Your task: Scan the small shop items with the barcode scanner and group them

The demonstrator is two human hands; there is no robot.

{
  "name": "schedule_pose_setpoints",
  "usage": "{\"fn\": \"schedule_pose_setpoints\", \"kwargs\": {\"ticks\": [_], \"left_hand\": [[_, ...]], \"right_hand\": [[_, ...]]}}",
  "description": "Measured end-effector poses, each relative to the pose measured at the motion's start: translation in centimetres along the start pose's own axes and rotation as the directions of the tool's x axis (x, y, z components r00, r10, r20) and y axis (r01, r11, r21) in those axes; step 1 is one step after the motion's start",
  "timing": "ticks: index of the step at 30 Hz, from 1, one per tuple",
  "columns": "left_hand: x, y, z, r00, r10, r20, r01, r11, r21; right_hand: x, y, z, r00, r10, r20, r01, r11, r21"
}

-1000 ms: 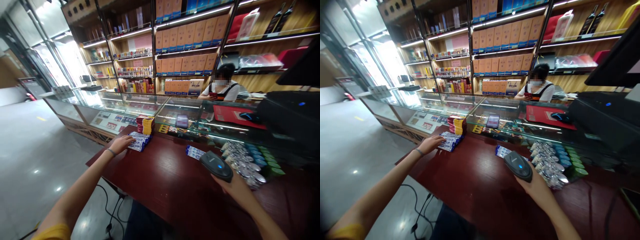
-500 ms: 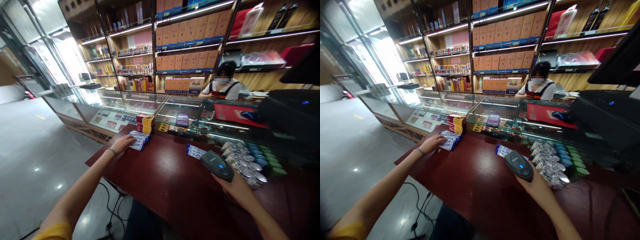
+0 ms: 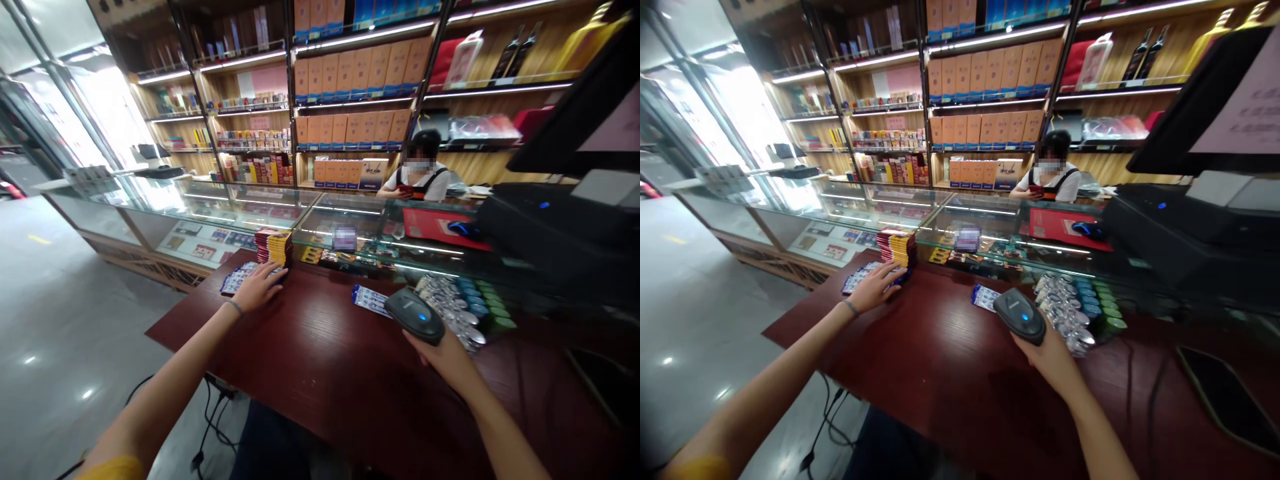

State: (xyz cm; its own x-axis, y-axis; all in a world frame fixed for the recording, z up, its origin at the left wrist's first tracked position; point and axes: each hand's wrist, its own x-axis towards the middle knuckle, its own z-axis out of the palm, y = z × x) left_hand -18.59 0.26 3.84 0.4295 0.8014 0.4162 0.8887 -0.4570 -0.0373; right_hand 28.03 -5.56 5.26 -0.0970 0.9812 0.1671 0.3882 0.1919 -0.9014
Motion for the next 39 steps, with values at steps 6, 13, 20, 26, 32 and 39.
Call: {"fn": "schedule_pose_setpoints", "kwargs": {"ticks": [6,13,20,26,32,39], "left_hand": [[4.0,6.6,2.7,0.996,0.086,0.009,-0.084,0.987,-0.134],[8.0,15.9,6.8,0.978,0.210,0.007,-0.200,0.938,-0.282],[10.6,21.6,10.2,0.956,0.293,0.001,-0.276,0.905,-0.324],[11.7,23.3,11.2,0.952,0.305,-0.001,-0.285,0.888,-0.360],[11.4,23.6,11.3,0.963,0.270,0.011,-0.242,0.881,-0.407],[11.2,23.4,11.3,0.961,0.273,0.034,-0.240,0.891,-0.386]], "right_hand": [[0.1,-0.1,-1.1,1.000,0.012,-0.022,-0.011,0.999,0.038],[0.2,-0.1,-2.7,0.998,0.030,-0.057,-0.024,0.995,0.096],[0.4,0.1,-4.1,0.998,0.030,-0.054,-0.023,0.990,0.137],[0.6,1.1,-4.0,0.995,0.041,-0.096,-0.024,0.984,0.175],[0.3,0.4,-3.9,0.993,0.036,-0.113,-0.015,0.982,0.187],[0.6,0.6,-3.7,0.995,0.041,-0.092,-0.027,0.987,0.155]]}}
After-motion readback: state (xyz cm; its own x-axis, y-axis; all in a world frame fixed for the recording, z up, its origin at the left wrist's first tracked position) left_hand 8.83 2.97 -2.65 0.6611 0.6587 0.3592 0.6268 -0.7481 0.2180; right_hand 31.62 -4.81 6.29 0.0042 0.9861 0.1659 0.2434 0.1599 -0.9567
